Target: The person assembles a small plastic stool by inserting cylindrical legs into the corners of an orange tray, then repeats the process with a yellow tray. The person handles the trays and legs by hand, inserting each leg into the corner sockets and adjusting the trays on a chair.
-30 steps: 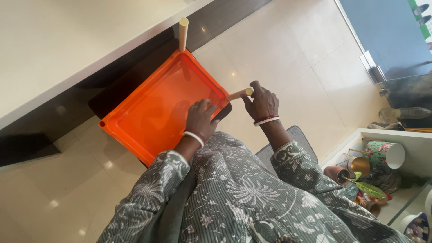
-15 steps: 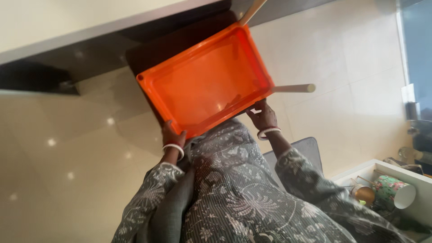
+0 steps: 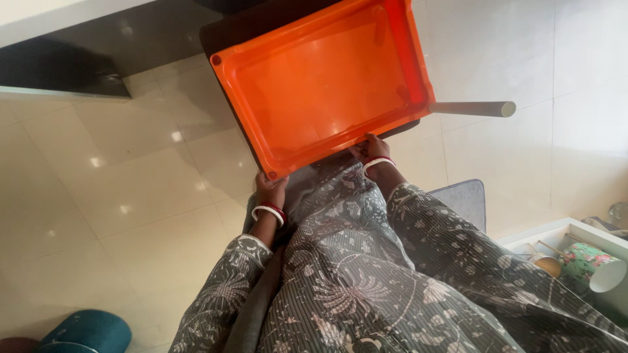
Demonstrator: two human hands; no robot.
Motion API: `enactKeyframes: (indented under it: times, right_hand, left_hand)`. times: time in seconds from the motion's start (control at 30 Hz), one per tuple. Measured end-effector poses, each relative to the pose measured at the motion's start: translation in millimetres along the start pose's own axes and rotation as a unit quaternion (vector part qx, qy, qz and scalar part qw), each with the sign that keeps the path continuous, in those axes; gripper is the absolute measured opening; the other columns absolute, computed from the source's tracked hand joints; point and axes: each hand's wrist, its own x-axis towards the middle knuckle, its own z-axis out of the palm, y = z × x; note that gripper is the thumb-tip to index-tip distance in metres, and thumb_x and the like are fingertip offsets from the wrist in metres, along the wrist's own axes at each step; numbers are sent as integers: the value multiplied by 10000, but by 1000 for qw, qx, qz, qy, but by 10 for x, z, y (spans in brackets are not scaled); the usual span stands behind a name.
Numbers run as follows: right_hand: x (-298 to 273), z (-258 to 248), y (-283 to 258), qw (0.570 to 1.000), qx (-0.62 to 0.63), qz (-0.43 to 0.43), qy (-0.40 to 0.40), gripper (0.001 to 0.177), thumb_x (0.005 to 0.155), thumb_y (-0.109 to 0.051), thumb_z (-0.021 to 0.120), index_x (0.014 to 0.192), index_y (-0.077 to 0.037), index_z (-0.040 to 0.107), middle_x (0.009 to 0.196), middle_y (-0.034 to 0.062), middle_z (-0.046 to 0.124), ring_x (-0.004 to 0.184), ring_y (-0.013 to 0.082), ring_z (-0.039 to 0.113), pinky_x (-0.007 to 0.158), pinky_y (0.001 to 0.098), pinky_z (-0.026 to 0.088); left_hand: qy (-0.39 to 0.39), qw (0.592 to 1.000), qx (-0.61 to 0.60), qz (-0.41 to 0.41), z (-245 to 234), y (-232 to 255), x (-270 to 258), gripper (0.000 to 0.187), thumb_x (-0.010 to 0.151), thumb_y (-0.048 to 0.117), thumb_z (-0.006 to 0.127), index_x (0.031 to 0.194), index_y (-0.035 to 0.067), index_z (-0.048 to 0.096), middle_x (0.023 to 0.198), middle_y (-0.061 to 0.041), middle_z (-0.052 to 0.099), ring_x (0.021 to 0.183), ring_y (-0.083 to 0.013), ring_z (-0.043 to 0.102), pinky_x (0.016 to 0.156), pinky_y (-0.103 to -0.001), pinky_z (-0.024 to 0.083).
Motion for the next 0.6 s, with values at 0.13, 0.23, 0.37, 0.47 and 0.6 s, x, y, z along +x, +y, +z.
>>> enactKeyframes:
  times: [0.13,0.23,0.37,0.47,0.6]
  right_hand:
    - [117,100,168,1000,11,-13,-16,261,1044,-210,504,1123,25,588,921,145,667,777,258,677,753,388,671]
    - [307,132,180,999,0,-41,-25,239,1050,-205,511,1084,18,588,867,124,626,744,240,658,739,397,656]
    - [337,8,135,998,-27,-41,-43,223,1049,-198,508,1035,10,589,859,120,647,731,235,678,712,396,655]
    - [241,51,-17,989,-141,-32,-33,243,1014,-248,516,1038,-19,594,850,115,690,698,227,707,616,369,600]
    - [-253,232,-383,959,-215,-177,45,351,981,-237,707,1091,92,653,858,155,649,656,256,612,556,367,496]
  left_hand:
    - [10,996,84,-36,-91,385,31,673,844,109,755,1391,27,371,1294,-146,641,1143,-213,674,982,-320,513]
    - [-25,993,107,-53,-89,645,129,674,841,155,797,1368,-3,408,1280,-170,665,1162,-219,673,998,-323,521]
    - [-14,967,209,-146,-20,818,133,722,831,278,816,1372,-49,466,1234,-244,697,1107,-354,679,970,-435,538]
    - [58,940,316,-116,144,948,108,862,794,325,864,1432,-44,417,1282,-254,634,1144,-394,633,1006,-458,509]
    - [118,875,429,193,377,1233,-72,872,752,297,934,1388,-68,463,1332,-330,548,1191,-493,559,990,-523,453]
